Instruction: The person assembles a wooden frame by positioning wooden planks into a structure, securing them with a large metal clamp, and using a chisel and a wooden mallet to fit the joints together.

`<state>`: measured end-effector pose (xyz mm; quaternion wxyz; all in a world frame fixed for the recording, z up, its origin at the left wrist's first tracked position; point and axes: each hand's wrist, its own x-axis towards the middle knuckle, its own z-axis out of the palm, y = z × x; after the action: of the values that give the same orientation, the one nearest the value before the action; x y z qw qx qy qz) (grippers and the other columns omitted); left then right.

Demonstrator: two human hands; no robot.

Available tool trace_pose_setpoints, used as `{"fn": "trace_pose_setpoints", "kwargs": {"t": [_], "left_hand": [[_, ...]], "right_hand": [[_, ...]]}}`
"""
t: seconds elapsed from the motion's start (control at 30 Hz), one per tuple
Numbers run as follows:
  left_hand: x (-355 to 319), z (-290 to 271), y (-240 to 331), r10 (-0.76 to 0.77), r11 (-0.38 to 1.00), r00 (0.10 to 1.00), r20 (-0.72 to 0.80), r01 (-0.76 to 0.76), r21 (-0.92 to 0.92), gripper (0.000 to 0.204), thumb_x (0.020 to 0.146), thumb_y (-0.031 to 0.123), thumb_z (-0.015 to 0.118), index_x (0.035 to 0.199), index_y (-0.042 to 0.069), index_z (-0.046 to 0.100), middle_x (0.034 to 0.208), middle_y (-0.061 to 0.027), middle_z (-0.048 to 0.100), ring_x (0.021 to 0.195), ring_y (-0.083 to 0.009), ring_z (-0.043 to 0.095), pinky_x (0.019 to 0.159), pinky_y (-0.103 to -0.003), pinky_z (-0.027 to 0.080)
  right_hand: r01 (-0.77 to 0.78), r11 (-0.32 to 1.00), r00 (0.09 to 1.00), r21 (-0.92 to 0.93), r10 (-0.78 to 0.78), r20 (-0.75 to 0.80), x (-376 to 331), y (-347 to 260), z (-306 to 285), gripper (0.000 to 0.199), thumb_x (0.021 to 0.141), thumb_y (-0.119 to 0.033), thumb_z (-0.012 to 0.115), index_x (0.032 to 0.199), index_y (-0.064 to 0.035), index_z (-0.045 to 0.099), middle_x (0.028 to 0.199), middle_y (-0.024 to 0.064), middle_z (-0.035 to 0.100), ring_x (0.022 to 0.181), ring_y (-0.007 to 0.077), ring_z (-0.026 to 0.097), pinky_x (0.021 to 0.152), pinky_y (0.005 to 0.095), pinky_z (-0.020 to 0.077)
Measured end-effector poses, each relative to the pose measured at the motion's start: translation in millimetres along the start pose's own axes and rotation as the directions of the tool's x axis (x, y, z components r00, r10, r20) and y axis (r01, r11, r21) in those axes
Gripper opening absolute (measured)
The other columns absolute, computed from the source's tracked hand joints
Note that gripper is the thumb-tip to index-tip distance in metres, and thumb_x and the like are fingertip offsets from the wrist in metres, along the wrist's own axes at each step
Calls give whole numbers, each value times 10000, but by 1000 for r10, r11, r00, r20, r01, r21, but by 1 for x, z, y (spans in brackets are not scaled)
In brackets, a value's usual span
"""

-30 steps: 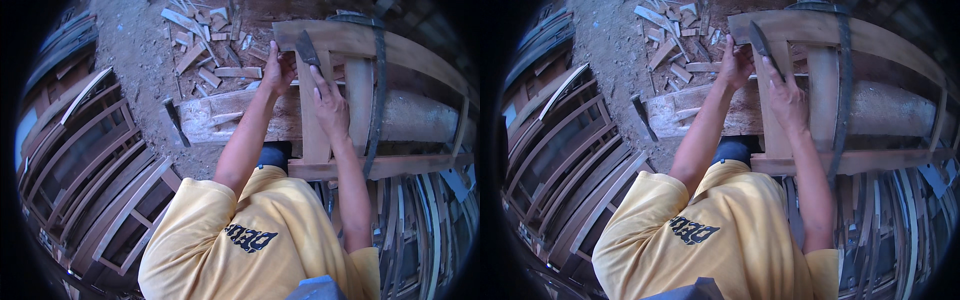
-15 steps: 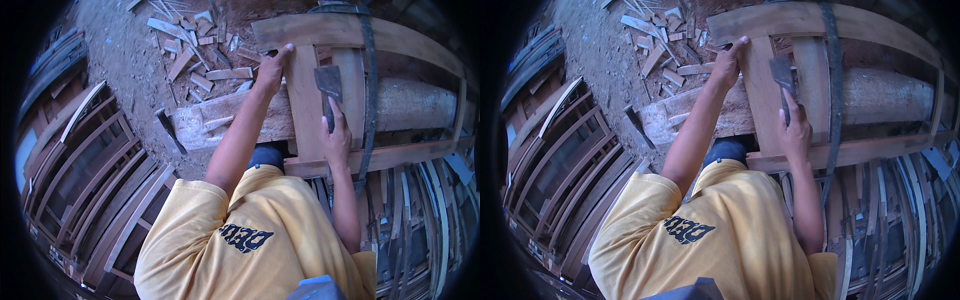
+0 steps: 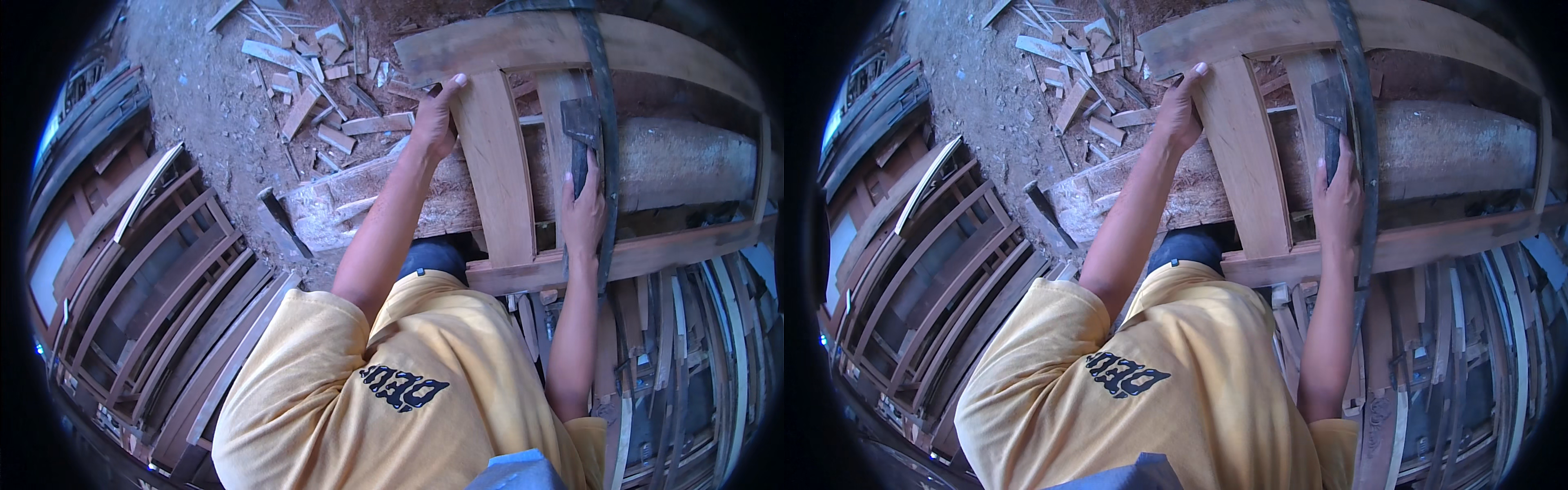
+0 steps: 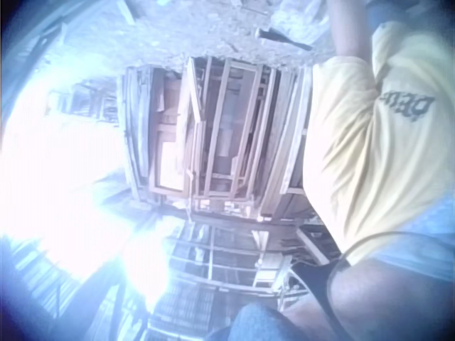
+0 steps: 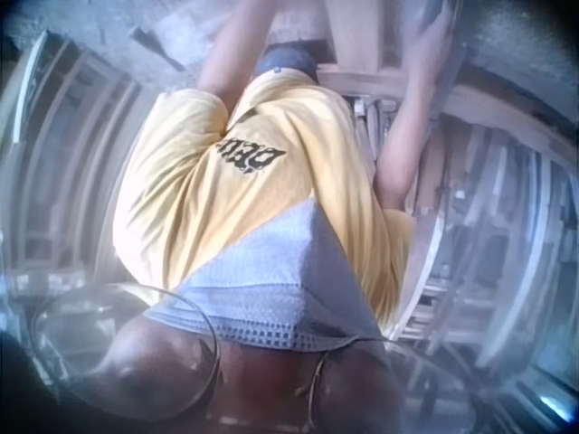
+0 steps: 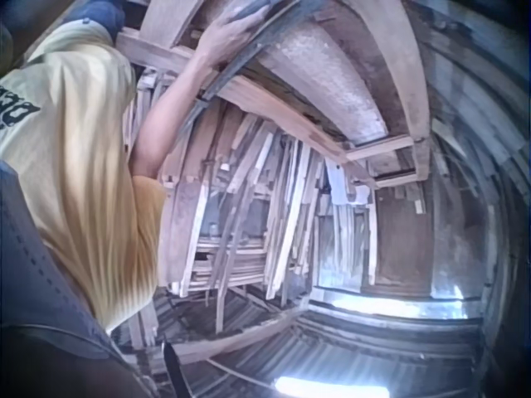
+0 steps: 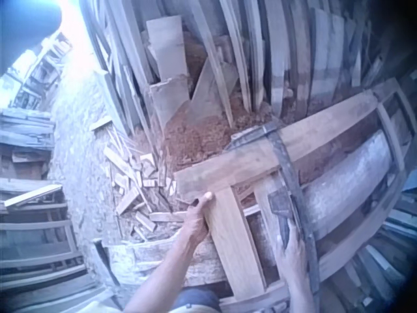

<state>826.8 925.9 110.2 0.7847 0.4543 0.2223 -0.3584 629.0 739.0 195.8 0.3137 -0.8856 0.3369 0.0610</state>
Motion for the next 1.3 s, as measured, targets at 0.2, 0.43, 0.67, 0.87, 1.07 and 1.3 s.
{"fn": "trace_pose_setpoints", "kwargs": {"t": [0.2, 0.43, 0.67, 0.87, 1.07, 1.3], "left_hand": [[-10, -6, 6, -12, 994, 995, 97, 2, 106, 587, 907, 341, 778, 1345, 34, 537, 1282, -116, 616, 1213, -235, 585, 1076, -410, 443], [-33, -11, -4, 48, 919, 999, -9, -41, 391, 674, 883, 328, 805, 1380, -2, 493, 1274, -155, 626, 1173, -268, 609, 1040, -416, 472], [-139, -7, -45, 369, -483, 581, 725, -547, 684, 779, 945, 406, 666, 1582, 126, 318, 1633, -190, 290, 1529, -440, 185, 1259, -552, 151], [-241, -37, -136, -121, -559, 563, 818, -719, 412, 780, 989, 624, 446, 1618, 191, 288, 1701, -99, 191, 1569, -389, 98, 1269, -571, 46], [-266, -44, -166, -42, -679, 562, 826, -622, 389, 821, 958, 609, 523, 1615, 172, 293, 1684, -114, 233, 1559, -426, 101, 1256, -599, 64], [-258, -53, -161, -100, -680, 623, 776, -612, 404, 775, 918, 589, 592, 1591, 307, 332, 1678, -132, 247, 1508, -567, 107, 1233, -637, 120]], "right_hand": [[143, 948, 968, -283, -194, -158, 2, 1, 5, 487, 1008, -222, 574, 1466, -118, 446, 1246, 248, 615, 1046, 476, 649, 852, 537, 551], [26, 950, 993, -312, -60, -101, -11, -5, -3, 619, 955, -236, 645, 1515, -151, 396, 1225, 220, 588, 1003, 451, 660, 847, 525, 563], [95, 962, 948, -255, -166, -273, -102, 8, -36, 690, 899, -193, 711, 1526, -134, 430, 1249, 168, 555, 1156, 374, 575, 1001, 472, 486], [86, 987, 909, -133, -133, -395, -235, 50, -52, 585, 914, -145, 688, 1468, -105, 503, 1228, 173, 547, 1164, 375, 554, 1022, 470, 460], [-59, 996, 825, -65, 12, -564, -398, 100, -37, 498, 913, -130, 677, 1398, -88, 571, 1211, 165, 544, 1147, 370, 542, 1020, 477, 445], [-291, 945, 726, 146, 318, -610, -565, 173, 56, 491, 911, -177, 675, 1389, -109, 582, 1273, 217, 540, 1198, 396, 524, 1044, 502, 427]]}}
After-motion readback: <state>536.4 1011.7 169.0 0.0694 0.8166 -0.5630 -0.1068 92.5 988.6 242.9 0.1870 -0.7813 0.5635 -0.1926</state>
